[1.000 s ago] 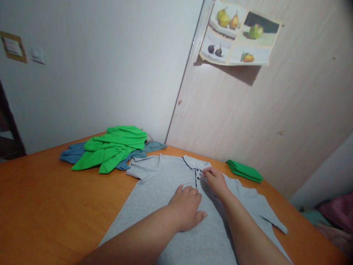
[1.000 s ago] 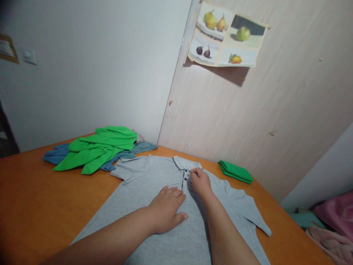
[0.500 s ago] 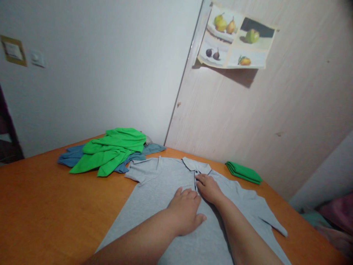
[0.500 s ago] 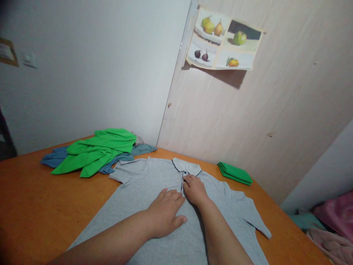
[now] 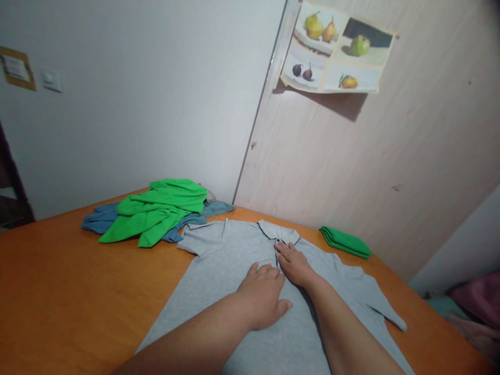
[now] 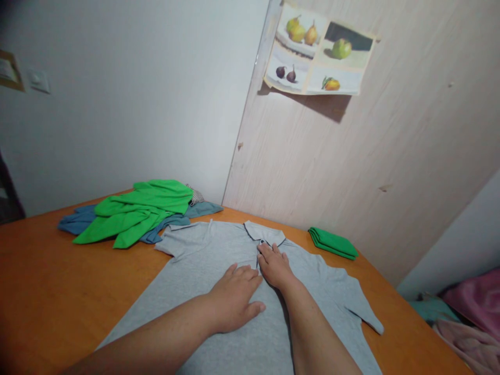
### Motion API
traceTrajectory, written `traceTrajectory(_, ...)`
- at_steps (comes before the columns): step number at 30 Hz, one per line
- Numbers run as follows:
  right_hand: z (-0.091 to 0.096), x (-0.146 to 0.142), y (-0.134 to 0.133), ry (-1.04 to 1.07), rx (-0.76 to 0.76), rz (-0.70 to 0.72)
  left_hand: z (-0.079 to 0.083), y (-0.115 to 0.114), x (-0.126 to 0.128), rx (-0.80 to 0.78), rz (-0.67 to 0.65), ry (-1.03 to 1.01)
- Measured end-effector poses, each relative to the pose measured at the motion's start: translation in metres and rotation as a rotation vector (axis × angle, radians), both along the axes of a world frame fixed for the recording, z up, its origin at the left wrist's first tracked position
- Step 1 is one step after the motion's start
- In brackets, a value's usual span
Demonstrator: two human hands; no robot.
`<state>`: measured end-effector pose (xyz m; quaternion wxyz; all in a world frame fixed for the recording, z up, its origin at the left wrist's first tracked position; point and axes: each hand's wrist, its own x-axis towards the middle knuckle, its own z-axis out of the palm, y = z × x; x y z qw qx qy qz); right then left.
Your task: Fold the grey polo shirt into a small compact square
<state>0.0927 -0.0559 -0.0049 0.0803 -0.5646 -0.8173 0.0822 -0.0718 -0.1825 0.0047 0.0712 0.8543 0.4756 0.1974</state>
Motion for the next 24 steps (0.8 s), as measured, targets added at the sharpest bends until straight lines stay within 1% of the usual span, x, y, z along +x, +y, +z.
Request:
traceTrajectory(5,0.001,0.001,0.000,0.017,0.019,-0.039,0.000,0.000,-0.001,-0.012,-0.011,0.002)
traceTrajectory(11,0.000,-0.002,0.002,-0.025,-0.013,-0.057,0.001,0.000,0.000,-0.025,-0.010,0.009)
traceTrajectory(19,0.001,-0.003,0.000,-0.030,-0.016,-0.064,0.001,-0.006,0.002,-0.065,0.006,0.037)
traceTrajectory(24,0.001,-0.004,-0.001,-0.016,-0.017,-0.065,0.005,-0.010,0.000,-0.086,0.000,0.058)
